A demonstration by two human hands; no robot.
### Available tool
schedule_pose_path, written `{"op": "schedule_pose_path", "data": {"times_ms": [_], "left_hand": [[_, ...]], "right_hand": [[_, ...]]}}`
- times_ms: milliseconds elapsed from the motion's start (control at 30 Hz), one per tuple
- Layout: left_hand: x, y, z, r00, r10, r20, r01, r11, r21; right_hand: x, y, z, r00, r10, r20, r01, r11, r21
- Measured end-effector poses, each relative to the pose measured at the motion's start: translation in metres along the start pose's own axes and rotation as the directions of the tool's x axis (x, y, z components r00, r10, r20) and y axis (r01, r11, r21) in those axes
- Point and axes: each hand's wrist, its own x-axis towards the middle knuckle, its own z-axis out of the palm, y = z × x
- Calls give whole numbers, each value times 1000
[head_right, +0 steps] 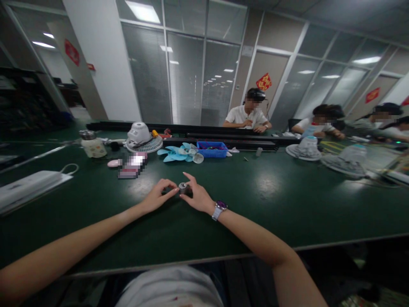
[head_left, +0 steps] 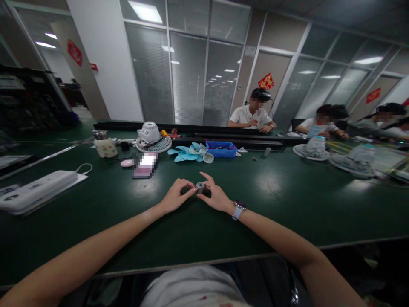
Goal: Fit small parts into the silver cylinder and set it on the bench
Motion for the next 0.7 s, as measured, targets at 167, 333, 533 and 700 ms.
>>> {"op": "schedule_pose_path", "data": {"times_ms": [167, 333, 533, 700], "left_hand": [[-1, 1, 2, 998, -35, -52, 33, 999, -40], [-3, 3, 0, 1000, 18, -25, -20, 997, -72], [-2, 3, 2, 999, 25, -47, -29, 994, -102], [1, 5, 2, 998, 48, -49, -52, 995, -85]], "right_hand": [[-2, -11, -2, 997, -56, 57, 58, 998, -35], [-4, -21, -3, 987, -109, 119, 128, 979, -162], [-5, -24, -2, 983, -127, 131, 154, 963, -223], [-5, -22, -1, 982, -137, 130, 167, 952, -257]]}}
